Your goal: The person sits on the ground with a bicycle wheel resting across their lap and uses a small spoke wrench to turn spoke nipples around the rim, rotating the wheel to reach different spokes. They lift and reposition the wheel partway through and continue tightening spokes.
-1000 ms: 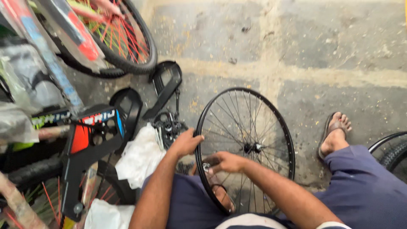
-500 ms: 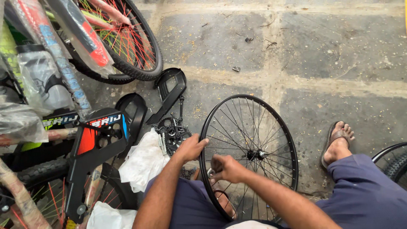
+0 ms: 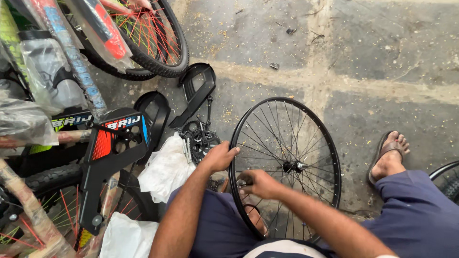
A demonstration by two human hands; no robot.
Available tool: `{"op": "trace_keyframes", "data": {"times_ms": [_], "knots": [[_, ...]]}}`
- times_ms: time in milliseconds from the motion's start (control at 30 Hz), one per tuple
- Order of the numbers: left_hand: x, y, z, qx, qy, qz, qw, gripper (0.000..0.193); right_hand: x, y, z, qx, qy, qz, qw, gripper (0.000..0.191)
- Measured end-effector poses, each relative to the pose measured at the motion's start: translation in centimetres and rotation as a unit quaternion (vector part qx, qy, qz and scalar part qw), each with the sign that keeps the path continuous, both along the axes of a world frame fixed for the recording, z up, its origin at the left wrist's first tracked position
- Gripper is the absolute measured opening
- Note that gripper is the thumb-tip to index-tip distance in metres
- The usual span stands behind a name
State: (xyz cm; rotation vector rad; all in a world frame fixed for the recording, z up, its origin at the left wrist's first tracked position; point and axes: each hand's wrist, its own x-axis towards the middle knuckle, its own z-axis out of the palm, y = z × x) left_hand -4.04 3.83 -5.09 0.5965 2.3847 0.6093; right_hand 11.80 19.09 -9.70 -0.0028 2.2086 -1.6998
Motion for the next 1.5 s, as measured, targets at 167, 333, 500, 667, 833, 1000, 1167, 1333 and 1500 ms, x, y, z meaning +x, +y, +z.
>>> {"op": "trace_keyframes", "data": {"times_ms": [167,333,500,667,833,1000,1167,1333,1500], "knots": [[-0.3,-0.1,-0.8,-0.014,0.001,0.002,1.0,0.059,1.9,-2.4,1.2,0.329,0.335,0.042,0.882,0.022],[0.0,0.0,-0.2,-0.008,-0.005,0.004,1.0,0.061,0.3,0.6,2.8,0.11,0.037,0.054,0.992,0.037],[0.1,-0.1,-1.0,-0.001,0.001,0.006,1.0,0.062,-2.3,2.6,2.2,-0.109,-0.164,0.139,0.97,0.056],[0.0,-0.6,-2.2,-0.009,0.009,-0.003,1.0,0.066,0.1,-0.4,2.3,0.193,0.111,0.13,0.966,0.037],[0.3,-0.3,-2.7,-0.022,0.017,-0.008,1.0,0.065,0.9,-1.0,1.5,0.297,0.137,0.091,0.94,0.042],[1.4,-1.5,-2.1,0.001,0.038,-0.027,0.999,0.059,1.7,-2.6,-0.3,0.337,0.189,0.142,0.911,0.033],[1.1,-1.3,-0.5,0.018,0.035,-0.031,0.999,0.058,2.4,-3.5,1.0,0.327,0.144,0.089,0.93,0.046],[1.6,-1.8,0.0,0.047,0.015,-0.027,0.998,0.052,-0.1,1.0,2.5,-0.151,0.024,0.153,0.976,0.05],[1.7,-2.1,0.4,0.053,0.012,-0.04,0.998,0.053,1.0,-0.5,4.2,0.051,-0.1,0.068,0.991,0.056]]}}
